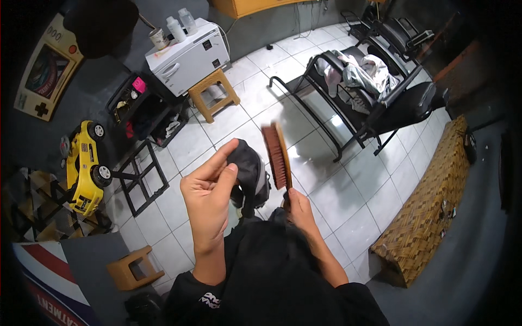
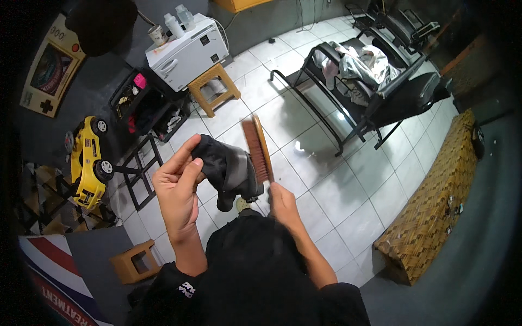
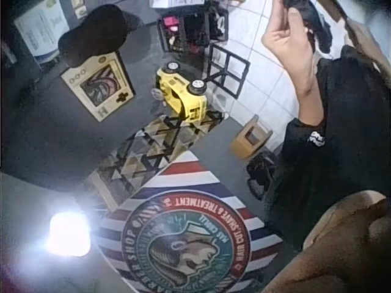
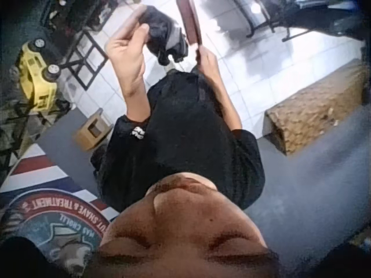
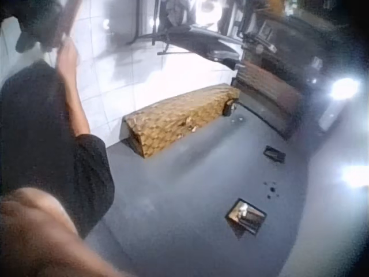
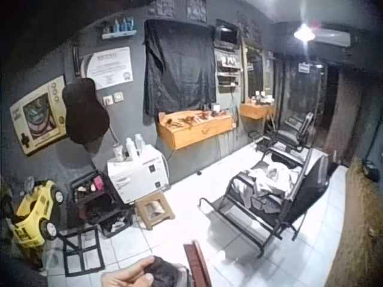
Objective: The person brushes hair clippings off two capes using a large brush. First, the person holds a brown and yellow patterned cape and brushes its surface; then the person hangs the cape on a wall hook. Next, the person picks up a white and black striped cape from a chair and brushes it before folding it.
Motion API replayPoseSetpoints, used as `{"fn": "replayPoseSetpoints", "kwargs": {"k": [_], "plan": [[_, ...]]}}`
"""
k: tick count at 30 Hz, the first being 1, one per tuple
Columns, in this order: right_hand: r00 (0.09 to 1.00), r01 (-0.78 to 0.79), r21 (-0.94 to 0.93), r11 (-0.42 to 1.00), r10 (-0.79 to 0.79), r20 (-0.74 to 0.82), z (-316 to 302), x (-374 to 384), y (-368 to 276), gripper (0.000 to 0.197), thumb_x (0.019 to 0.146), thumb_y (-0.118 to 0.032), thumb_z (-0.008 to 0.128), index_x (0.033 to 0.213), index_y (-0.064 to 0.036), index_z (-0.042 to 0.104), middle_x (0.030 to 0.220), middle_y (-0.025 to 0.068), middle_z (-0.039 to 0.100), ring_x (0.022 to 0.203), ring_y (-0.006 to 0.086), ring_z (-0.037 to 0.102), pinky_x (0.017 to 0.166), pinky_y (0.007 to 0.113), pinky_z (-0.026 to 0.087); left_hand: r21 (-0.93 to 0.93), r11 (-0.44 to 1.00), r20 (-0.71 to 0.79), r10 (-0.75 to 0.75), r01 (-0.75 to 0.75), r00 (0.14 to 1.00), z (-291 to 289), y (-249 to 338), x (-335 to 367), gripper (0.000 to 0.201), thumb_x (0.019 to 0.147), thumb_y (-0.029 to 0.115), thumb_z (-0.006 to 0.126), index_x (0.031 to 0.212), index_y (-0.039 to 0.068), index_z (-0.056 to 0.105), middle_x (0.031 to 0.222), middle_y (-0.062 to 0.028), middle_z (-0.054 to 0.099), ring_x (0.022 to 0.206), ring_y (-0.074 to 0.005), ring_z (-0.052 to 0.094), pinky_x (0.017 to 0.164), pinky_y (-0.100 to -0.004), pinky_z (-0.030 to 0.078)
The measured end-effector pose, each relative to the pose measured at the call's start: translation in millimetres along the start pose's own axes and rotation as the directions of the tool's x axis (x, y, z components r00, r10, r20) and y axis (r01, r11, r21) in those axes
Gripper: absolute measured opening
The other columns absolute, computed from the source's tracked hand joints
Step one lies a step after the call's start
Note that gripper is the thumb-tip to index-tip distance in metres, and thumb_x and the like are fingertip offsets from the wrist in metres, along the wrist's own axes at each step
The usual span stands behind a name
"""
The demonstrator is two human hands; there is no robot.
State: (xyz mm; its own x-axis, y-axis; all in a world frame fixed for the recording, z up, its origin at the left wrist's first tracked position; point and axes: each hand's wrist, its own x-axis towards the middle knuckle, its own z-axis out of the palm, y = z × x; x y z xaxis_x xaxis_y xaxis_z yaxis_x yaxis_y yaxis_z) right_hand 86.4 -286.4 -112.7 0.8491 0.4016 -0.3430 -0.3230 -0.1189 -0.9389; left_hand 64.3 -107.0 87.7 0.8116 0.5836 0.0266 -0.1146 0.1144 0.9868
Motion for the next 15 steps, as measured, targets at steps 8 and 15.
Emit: {"fn": "replayPoseSetpoints", "kwargs": {"k": [8,15], "plan": [[0.960,0.270,-0.307,0.912,-0.282,0.008,19.7,14.9,-4.0,0.040,0.098,-0.033,0.038,0.085,0.0017,0.054,0.065,0.0221,0.056,0.062,0.0405,0.056,0.057,0.042,0.043,0.143,0.989,-0.032,0.052,-0.047,0.998,-0.2,7.7,2.8,0.029,0.082,-0.008,0.056,0.110,-0.005,0.063,0.086,-0.0036,0.065,0.070,-0.0015,0.052,0.061,-0.0143,0.040],[0.967,-0.228,-0.797,0.560,0.225,-0.119,-49.7,37.2,195.8,0.054,0.096,-0.040,0.034,0.083,0.0038,0.062,0.081,0.0284,0.061,0.081,0.0459,0.059,0.073,0.052,0.045,-0.137,0.986,-0.011,0.098,-0.098,0.995,-11.1,10.5,8.5,0.030,0.080,-0.009,0.058,0.110,-0.007,0.062,0.096,-0.0115,0.066,0.079,-0.0099,0.062,0.068,-0.0172,0.047]]}}
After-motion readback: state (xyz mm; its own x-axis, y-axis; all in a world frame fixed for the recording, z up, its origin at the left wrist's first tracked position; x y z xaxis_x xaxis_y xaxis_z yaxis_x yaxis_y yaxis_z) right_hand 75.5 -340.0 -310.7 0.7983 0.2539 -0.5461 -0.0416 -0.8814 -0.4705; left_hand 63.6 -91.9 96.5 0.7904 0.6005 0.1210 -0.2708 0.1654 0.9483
